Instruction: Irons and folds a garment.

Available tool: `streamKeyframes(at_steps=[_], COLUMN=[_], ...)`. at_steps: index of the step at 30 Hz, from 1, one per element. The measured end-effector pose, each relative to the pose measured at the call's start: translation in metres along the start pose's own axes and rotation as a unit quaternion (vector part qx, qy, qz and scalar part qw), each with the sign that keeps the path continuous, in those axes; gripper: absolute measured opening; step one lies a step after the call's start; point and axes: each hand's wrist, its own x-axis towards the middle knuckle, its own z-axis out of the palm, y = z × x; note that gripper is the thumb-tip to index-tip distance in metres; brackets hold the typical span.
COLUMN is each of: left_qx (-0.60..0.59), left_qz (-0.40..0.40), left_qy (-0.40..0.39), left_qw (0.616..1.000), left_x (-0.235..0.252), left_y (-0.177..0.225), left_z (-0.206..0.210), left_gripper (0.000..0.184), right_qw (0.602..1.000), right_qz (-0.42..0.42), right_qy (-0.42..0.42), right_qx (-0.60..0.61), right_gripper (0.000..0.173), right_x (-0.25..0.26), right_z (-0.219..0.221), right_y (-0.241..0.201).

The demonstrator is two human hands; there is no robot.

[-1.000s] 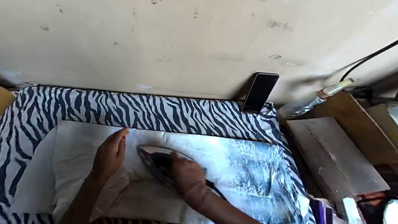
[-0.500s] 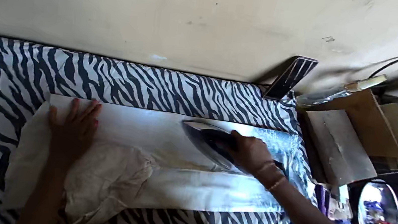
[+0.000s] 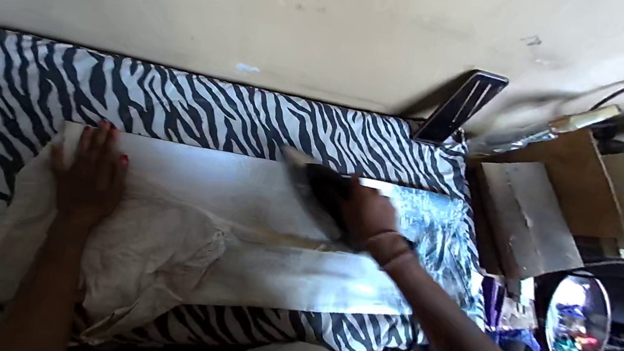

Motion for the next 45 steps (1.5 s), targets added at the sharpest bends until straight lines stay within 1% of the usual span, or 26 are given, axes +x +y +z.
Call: streamKeyframes(at_steps=[2, 3, 4, 5, 7, 9, 11, 13, 14, 16, 17, 18, 20, 22, 24, 26, 29, 31, 33, 35, 37, 39, 41, 42, 43, 45], left_qx=[0.0, 0.001, 0.003, 0.006, 0.007, -0.001, -0.012, -0.022, -0.025, -0.043, -0.055, -0.061, -0.067, -0.099, -0.133, -0.154, -0.135, -0.085, -0.069, -0.054, 0.008, 0.019, -0.072, -0.128, -0.187, -0.302], left_qz=[-0.007, -0.01, -0.013, -0.015, -0.018, -0.008, 0.042, 0.125, 0.165, 0.21, 0.211, 0.204, 0.188, 0.167, 0.153, 0.139, 0.073, 0.021, 0.001, 0.005, -0.018, -0.086, -0.16, -0.194, -0.223, -0.278], left_qy=[-0.005, -0.004, -0.003, -0.003, 0.0, 0.004, 0.003, -0.039, -0.059, -0.042, -0.021, -0.001, 0.013, -0.029, -0.078, -0.097, -0.053, -0.015, 0.016, -0.01, -0.041, -0.017, 0.009, 0.01, 0.001, -0.055], left_qw=[1.0, 1.0, 1.0, 1.0, 1.0, 1.0, 0.999, 0.991, 0.984, 0.976, 0.976, 0.977, 0.98, 0.981, 0.976, 0.973, 0.987, 0.996, 0.997, 0.998, 0.999, 0.996, 0.984, 0.972, 0.957, 0.91], left_x=[0.002, 0.002, 0.002, 0.003, 0.003, 0.0, -0.016, -0.048, -0.064, -0.086, -0.092, -0.096, -0.101, -0.105, -0.101, -0.103, -0.104, -0.09, -0.058, -0.025, -0.016, -0.015, -0.004, 0.004, 0.012, 0.032], left_y=[0.005, 0.007, 0.008, 0.009, 0.013, 0.038, 0.097, 0.162, 0.186, 0.203, 0.199, 0.192, 0.18, 0.175, 0.173, 0.167, 0.137, 0.124, 0.117, 0.093, 0.042, -0.003, -0.032, -0.041, -0.045, -0.042], left_z=[-0.004, -0.005, -0.005, -0.004, -0.005, -0.013, -0.023, -0.024, -0.02, -0.011, -0.012, -0.016, -0.028, -0.036, -0.047, -0.065, -0.108, -0.126, -0.116, -0.08, -0.041, -0.039, -0.059, -0.07, -0.08, -0.096], left_gripper=[0.065, 0.065, 0.065, 0.065, 0.065, 0.066, 0.072, 0.083, 0.077, 0.041, 0.03, 0.025, 0.019, 0.021, 0.024, 0.031, 0.039, 0.034, 0.032, 0.045, 0.054, 0.051, 0.042, 0.04, 0.042, 0.052], right_qw=[0.994, 0.99, 0.987, 0.987, 0.994, 1.0, 0.993, 0.989, 0.991, 0.992, 0.989, 0.982, 0.97, 0.973, 0.981, 0.98, 0.973, 0.971, 0.97, 0.969, 0.973, 0.985, 0.993, 0.994, 0.993, 0.991], right_qz=[0.093, 0.121, 0.138, 0.137, 0.091, 0.001, -0.101, -0.124, -0.115, -0.118, -0.143, -0.176, -0.222, -0.201, -0.166, -0.165, -0.188, -0.191, -0.202, -0.221, -0.21, -0.156, -0.107, -0.104, -0.108, -0.12], right_qy=[0.052, 0.074, 0.082, 0.082, 0.056, -0.001, -0.046, -0.058, -0.044, -0.012, -0.015, -0.028, -0.057, -0.084, -0.096, -0.108, -0.133, -0.142, -0.129, -0.103, -0.087, -0.063, -0.02, 0.001, 0.008, -0.005], right_qx=[0.008, 0.011, 0.017, 0.025, 0.035, 0.003, -0.049, -0.057, -0.045, -0.036, -0.041, -0.056, -0.087, -0.074, -0.037, -0.003, -0.026, -0.04, -0.026, -0.022, -0.025, -0.027, -0.033, -0.035, -0.037, -0.052], right_gripper=[0.056, 0.057, 0.056, 0.055, 0.056, 0.053, 0.041, 0.034, 0.032, 0.03, 0.034, 0.038, 0.035, 0.036, 0.054, 0.062, 0.065, 0.064, 0.059, 0.056, 0.059, 0.064, 0.054, 0.048, 0.044, 0.039], right_x=[0.0, -0.003, -0.007, -0.011, -0.021, -0.033, -0.04, -0.033, -0.025, -0.015, -0.018, -0.026, -0.043, -0.049, -0.046, -0.054, -0.067, -0.062, -0.047, -0.028, -0.014, -0.002, -0.002, -0.006, -0.011, -0.018], right_z=[-0.001, 0.0, -0.001, -0.002, -0.002, 0.001, 0.003, 0.002, 0.002, 0.004, 0.008, 0.012, 0.017, 0.017, 0.015, 0.017, 0.014, 0.009, 0.01, 0.006, 0.001, -0.003, -0.004, -0.003, -0.002, 0.0], right_y=[0.088, 0.121, 0.142, 0.15, 0.132, 0.082, 0.029, -0.004, -0.012, -0.019, -0.018, -0.017, -0.023, -0.049, -0.088, -0.11, -0.108, -0.119, -0.143, -0.155, -0.136, -0.086, -0.03, -0.007, 0.007, 0.01])
